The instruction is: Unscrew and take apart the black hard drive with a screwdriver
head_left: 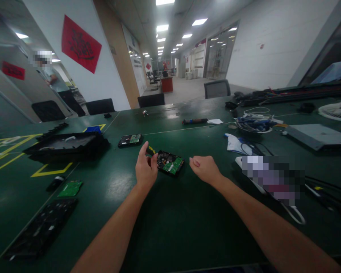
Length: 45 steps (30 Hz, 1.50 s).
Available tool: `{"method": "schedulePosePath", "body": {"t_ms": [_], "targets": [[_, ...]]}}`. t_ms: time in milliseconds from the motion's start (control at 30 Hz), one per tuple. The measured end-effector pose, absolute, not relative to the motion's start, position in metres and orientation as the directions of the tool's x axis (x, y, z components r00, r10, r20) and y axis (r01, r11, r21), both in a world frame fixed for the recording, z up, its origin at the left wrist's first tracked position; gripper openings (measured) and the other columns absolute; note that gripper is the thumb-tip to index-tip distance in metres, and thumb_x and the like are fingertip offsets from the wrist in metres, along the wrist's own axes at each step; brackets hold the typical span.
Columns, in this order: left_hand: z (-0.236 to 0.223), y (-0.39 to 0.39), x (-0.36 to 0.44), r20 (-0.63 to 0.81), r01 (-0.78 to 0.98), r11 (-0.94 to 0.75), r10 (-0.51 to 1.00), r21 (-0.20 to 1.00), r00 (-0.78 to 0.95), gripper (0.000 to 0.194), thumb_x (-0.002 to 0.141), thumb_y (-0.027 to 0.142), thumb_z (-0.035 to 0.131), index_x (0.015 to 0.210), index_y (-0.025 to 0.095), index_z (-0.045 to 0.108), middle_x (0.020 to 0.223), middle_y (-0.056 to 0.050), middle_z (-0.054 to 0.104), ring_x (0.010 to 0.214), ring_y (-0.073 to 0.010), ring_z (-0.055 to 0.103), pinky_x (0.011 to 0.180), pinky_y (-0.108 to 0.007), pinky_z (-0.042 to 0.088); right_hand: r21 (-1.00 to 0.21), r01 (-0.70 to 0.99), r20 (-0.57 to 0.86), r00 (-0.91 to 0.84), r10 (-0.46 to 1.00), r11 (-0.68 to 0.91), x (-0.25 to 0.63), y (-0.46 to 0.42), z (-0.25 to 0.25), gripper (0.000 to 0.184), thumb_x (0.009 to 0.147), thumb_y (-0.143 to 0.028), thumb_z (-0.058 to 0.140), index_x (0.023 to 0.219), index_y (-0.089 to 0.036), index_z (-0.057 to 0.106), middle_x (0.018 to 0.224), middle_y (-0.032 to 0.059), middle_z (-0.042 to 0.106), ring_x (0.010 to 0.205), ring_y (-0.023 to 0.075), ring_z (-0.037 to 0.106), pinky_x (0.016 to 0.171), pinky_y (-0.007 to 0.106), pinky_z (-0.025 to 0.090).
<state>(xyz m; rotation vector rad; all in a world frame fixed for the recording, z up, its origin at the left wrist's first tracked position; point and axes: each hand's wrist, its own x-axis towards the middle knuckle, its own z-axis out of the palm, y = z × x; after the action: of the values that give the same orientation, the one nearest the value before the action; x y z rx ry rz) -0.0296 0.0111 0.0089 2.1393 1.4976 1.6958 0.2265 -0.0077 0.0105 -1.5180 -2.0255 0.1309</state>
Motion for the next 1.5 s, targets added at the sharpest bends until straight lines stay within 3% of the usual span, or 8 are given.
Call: {"method": "schedulePosePath", "body": {"t_ms": [100, 233, 367, 467, 733, 1200, 1333, 1500], "targets": [[0.009, 0.011, -0.03, 0.736, 0.664, -0.528, 0.675, 0.529, -0.049, 0.057, 0.103, 0.034, 0.06, 0.155, 0.024, 0.04, 0.131, -0.011, 0.069, 0.065, -0.0099, 0.064, 0.069, -0.03, 0.059, -0.4, 0.851, 0.302, -0.227, 0.926, 0.34, 0.219, -0.012, 0.009, 0.035, 0.102, -0.035, 0.047, 0.069, -0.023, 0.046, 0.059, -0.0035, 0.05, 0.054, 0.0122, 0.046, 0.059, 0.028, 0.026], [0.008, 0.011, -0.03, 0.746, 0.671, -0.535, 0.665, 0.513, -0.039, 0.056, 0.104, 0.034, 0.058, 0.156, 0.024, 0.04, 0.131, -0.011, 0.069, 0.067, -0.0097, 0.064, 0.071, -0.029, 0.06, -0.393, 0.871, 0.203, -0.23, 0.952, 0.294, 0.212, -0.018, 0.015, 0.026, 0.104, -0.043, 0.053, 0.099, -0.02, 0.062, 0.074, 0.0005, 0.066, 0.064, 0.016, 0.06, 0.061, 0.027, 0.034], [0.008, 0.011, -0.029, 0.76, 0.679, -0.541, 0.649, 0.496, -0.039, 0.056, 0.104, 0.034, 0.058, 0.156, 0.024, 0.039, 0.134, -0.013, 0.067, 0.069, -0.0108, 0.066, 0.071, -0.03, 0.06, -0.391, 0.861, 0.112, -0.308, 0.945, 0.327, 0.207, -0.022, 0.021, 0.047, 0.107, -0.053, 0.044, 0.137, -0.021, 0.06, 0.089, 0.0051, 0.076, 0.076, 0.0204, 0.071, 0.067, 0.029, 0.045], [0.008, 0.01, -0.029, 0.76, 0.68, -0.539, 0.649, 0.498, -0.041, 0.056, 0.104, 0.034, 0.059, 0.156, 0.025, 0.039, 0.136, -0.013, 0.067, 0.069, -0.0105, 0.066, 0.07, -0.029, 0.06, -0.316, 0.888, 0.063, -0.332, 0.941, 0.334, 0.204, -0.024, 0.023, 0.058, 0.107, -0.059, 0.041, 0.15, -0.023, 0.054, 0.104, 0.0094, 0.079, 0.089, 0.0249, 0.075, 0.077, 0.033, 0.051], [0.009, 0.01, -0.029, 0.75, 0.678, -0.535, 0.661, 0.504, -0.036, 0.057, 0.104, 0.035, 0.059, 0.156, 0.023, 0.04, 0.132, -0.012, 0.068, 0.068, -0.0106, 0.065, 0.07, -0.03, 0.06, -0.225, 0.903, 0.031, -0.368, 0.929, 0.365, 0.198, -0.023, 0.021, 0.065, 0.105, -0.066, 0.037, 0.154, -0.027, 0.053, 0.116, 0.0129, 0.079, 0.099, 0.0288, 0.076, 0.083, 0.038, 0.055], [0.009, 0.01, -0.029, 0.757, 0.681, -0.552, 0.653, 0.48, -0.004, 0.055, 0.104, 0.033, 0.058, 0.155, 0.025, 0.04, 0.129, -0.011, 0.069, 0.069, -0.0103, 0.064, 0.072, -0.028, 0.06, -0.244, 0.9, 0.002, -0.372, 0.928, 0.361, 0.198, -0.024, 0.025, 0.067, 0.106, -0.066, 0.035, 0.157, -0.026, 0.051, 0.117, 0.0138, 0.078, 0.097, 0.0281, 0.076, 0.083, 0.038, 0.056], [0.012, 0.011, -0.03, 0.75, 0.682, -0.56, 0.661, 0.47, 0.025, 0.054, 0.104, 0.032, 0.058, 0.155, 0.025, 0.042, 0.12, -0.01, 0.071, 0.076, -0.0141, 0.068, 0.072, -0.029, 0.06, -0.24, 0.901, 0.006, -0.37, 0.929, 0.361, 0.199, -0.024, 0.025, 0.067, 0.106, -0.066, 0.034, 0.156, -0.027, 0.051, 0.117, 0.0133, 0.078, 0.097, 0.0275, 0.076, 0.083, 0.037, 0.055], [0.015, 0.01, -0.031, 0.723, 0.675, -0.563, 0.688, 0.476, 0.063, 0.054, 0.103, 0.027, 0.058, 0.155, 0.024, 0.043, 0.11, -0.006, 0.072, 0.068, -0.0112, 0.064, 0.073, -0.029, 0.059, -0.255, 0.897, 0.007, -0.37, 0.929, 0.36, 0.199, -0.024, 0.024, 0.068, 0.106, -0.067, 0.033, 0.156, -0.025, 0.051, 0.116, 0.0133, 0.078, 0.096, 0.0268, 0.076, 0.082, 0.036, 0.055]]}}
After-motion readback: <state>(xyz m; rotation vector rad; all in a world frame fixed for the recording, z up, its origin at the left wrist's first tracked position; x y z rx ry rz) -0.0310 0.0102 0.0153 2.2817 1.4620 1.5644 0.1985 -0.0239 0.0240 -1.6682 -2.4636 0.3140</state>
